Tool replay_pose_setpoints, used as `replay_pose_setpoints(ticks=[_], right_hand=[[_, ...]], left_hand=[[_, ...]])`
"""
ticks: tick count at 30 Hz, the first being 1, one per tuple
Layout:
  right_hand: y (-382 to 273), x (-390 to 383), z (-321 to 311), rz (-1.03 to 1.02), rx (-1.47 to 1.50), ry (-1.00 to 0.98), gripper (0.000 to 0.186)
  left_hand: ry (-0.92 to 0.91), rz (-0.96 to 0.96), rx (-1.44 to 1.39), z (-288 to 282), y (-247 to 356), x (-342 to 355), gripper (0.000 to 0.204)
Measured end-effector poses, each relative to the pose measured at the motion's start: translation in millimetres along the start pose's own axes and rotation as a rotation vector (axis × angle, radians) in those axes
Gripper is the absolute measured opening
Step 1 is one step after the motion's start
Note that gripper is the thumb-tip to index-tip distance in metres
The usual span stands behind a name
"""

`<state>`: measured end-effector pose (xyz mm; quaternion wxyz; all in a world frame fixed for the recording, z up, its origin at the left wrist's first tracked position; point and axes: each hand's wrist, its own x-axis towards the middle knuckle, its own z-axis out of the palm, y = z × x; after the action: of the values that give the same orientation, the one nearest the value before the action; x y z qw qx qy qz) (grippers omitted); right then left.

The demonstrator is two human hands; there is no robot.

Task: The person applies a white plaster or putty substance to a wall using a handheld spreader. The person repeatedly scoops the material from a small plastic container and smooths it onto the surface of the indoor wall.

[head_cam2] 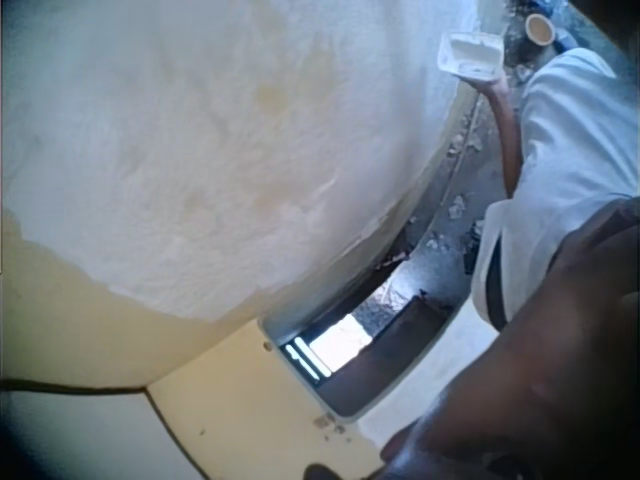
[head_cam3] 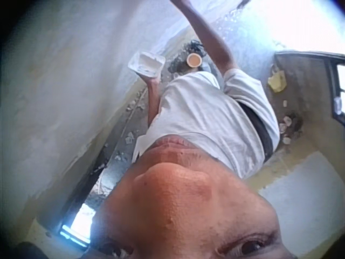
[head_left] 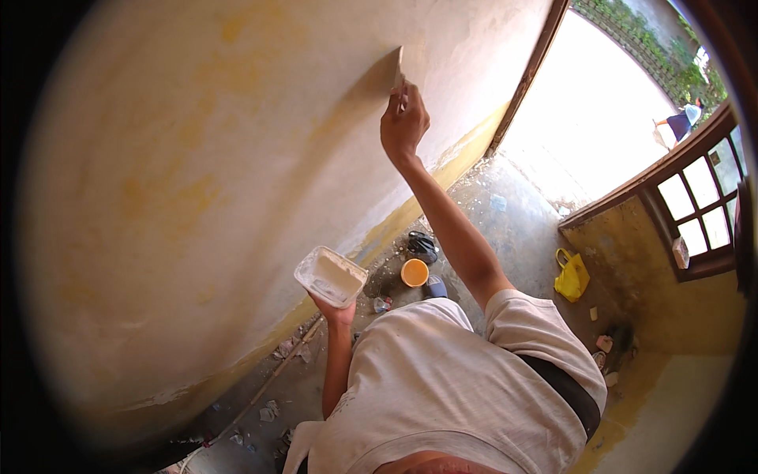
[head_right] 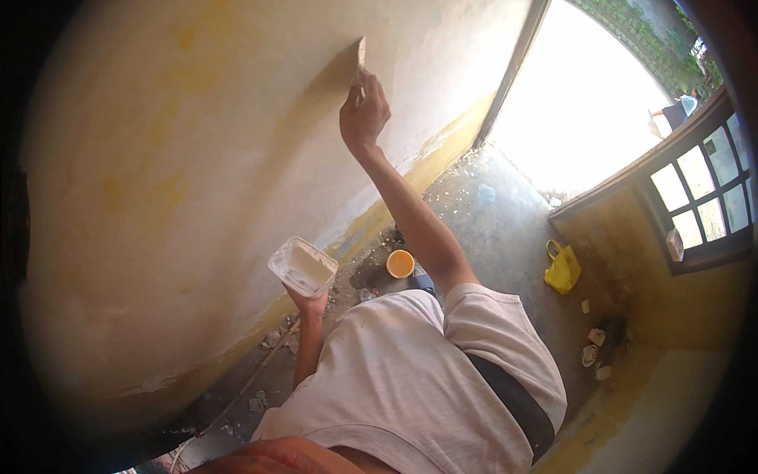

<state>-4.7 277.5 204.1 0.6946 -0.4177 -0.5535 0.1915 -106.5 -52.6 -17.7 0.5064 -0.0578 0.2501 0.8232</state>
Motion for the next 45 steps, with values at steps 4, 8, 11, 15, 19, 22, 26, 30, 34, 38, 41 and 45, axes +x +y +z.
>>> replay_pose_setpoints(ticks=[4,8,11,15,19,22,26,30,34,38,41,45], right_hand=[[-26,-71,-18,-0.178,0.059,-0.213,0.021],[-3,-54,-49,-0.037,0.003,-0.272,0.020],[1,35,-51,0.064,-0.020,-0.007,0.032],[-18,65,1,-0.142,-0.267,-0.097,0.036],[-33,-25,18,-0.478,-0.012,-0.122,0.044],[-23,-51,-18,-0.379,0.132,-0.292,0.029],[32,12,-48,0.088,0.038,-0.120,0.014],[37,75,-33,0.146,0.037,0.042,0.017],[-5,47,6,0.013,-0.067,0.054,0.031],[-34,-28,4,-0.218,0.048,-0.066,0.026],[-25,-57,-17,-0.276,0.125,-0.224,0.019],[-15,9,-39,-0.105,0.024,-0.016,0.018]], left_hand=[[-0.002,-0.021,0.016,-9,5,5,0.056],[-0.028,0.000,0.007,-11,7,4,0.057],[-0.044,0.017,-0.012,1,1,3,0.057],[-0.061,-0.028,0.013,-4,0,7,0.057],[-0.055,-0.032,0.004,-13,3,8,0.057],[-0.047,-0.022,-0.016,-18,4,7,0.057],[-0.063,-0.012,-0.004,-12,-2,9,0.057],[-0.042,-0.010,0.002,-7,1,5,0.057],[-0.015,0.017,0.037,4,-1,-2,0.057],[-0.031,0.001,-0.031,-6,0,2,0.055],[-0.037,-0.012,-0.006,-15,3,6,0.055],[-0.056,-0.010,-0.028,-5,4,0,0.055]])
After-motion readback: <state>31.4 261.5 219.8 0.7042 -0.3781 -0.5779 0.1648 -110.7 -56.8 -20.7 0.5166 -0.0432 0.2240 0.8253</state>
